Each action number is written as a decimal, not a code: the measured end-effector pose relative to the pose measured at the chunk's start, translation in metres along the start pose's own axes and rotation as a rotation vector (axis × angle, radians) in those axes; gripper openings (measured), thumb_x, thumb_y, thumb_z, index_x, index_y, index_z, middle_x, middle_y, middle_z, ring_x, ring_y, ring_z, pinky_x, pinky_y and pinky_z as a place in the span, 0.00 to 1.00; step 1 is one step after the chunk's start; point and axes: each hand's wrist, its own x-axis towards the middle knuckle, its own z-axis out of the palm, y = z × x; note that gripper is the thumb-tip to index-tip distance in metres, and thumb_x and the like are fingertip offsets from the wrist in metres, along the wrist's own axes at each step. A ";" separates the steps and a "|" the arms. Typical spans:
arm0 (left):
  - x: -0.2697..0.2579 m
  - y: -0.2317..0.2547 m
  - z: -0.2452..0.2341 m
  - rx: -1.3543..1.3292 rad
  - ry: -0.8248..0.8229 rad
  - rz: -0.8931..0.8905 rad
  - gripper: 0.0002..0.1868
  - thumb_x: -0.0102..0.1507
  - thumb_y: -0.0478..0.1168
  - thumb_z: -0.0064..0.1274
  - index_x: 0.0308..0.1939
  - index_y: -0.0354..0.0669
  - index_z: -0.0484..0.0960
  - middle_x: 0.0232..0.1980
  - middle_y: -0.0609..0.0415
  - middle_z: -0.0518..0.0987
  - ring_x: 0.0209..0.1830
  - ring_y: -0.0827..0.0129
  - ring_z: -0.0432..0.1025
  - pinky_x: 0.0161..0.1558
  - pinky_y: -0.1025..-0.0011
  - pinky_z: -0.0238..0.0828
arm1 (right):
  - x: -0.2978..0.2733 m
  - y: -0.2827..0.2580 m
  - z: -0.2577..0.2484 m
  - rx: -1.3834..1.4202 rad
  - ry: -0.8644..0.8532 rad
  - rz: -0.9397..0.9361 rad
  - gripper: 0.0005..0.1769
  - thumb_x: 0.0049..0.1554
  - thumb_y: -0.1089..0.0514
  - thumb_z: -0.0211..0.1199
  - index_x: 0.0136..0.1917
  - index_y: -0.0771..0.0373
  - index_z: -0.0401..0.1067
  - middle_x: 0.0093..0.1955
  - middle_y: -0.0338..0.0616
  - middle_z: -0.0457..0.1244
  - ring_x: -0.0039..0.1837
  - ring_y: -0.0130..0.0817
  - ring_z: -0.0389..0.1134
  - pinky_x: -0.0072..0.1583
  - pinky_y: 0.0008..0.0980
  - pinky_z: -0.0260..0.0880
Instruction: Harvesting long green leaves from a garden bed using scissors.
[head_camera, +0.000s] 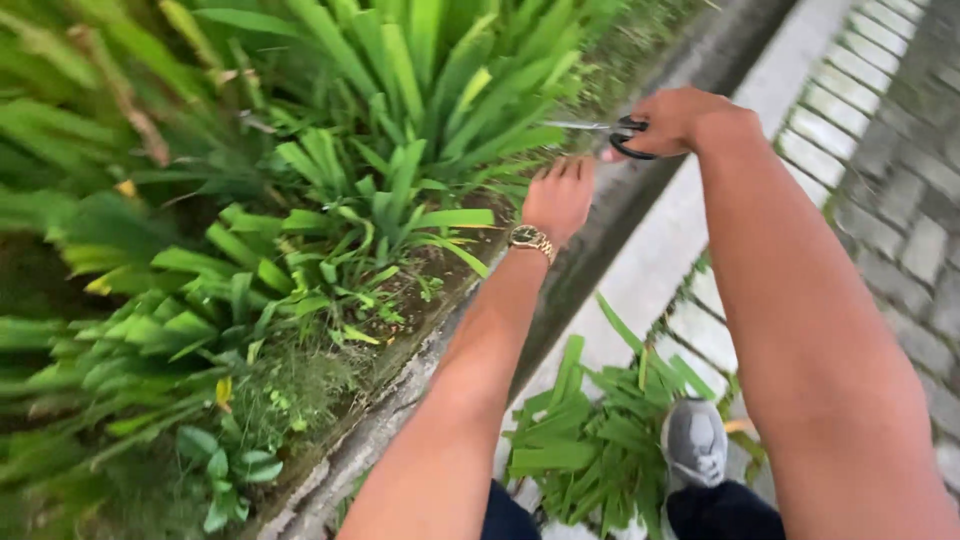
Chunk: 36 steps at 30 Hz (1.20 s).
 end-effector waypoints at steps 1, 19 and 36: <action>0.001 -0.008 -0.011 0.026 0.015 -0.025 0.15 0.64 0.37 0.49 0.55 0.40 0.77 0.49 0.48 0.82 0.55 0.56 0.75 0.52 0.57 0.73 | 0.009 -0.001 -0.004 -0.008 0.013 -0.035 0.46 0.43 0.15 0.60 0.55 0.54 0.79 0.55 0.52 0.71 0.60 0.58 0.71 0.60 0.57 0.70; -0.004 -0.043 0.012 0.192 -0.401 0.448 0.23 0.58 0.43 0.55 0.57 0.43 0.77 0.55 0.46 0.80 0.57 0.53 0.74 0.51 0.56 0.75 | 0.090 0.033 -0.002 0.089 0.110 -0.399 0.46 0.45 0.16 0.62 0.48 0.62 0.75 0.37 0.53 0.68 0.42 0.55 0.69 0.48 0.53 0.69; 0.044 -0.133 0.103 1.119 -0.536 0.415 0.20 0.66 0.46 0.47 0.60 0.56 0.83 0.71 0.57 0.74 0.80 0.64 0.58 0.83 0.59 0.29 | 0.128 0.082 0.068 0.609 0.667 -0.276 0.35 0.62 0.27 0.64 0.50 0.64 0.67 0.50 0.54 0.66 0.54 0.59 0.68 0.53 0.58 0.66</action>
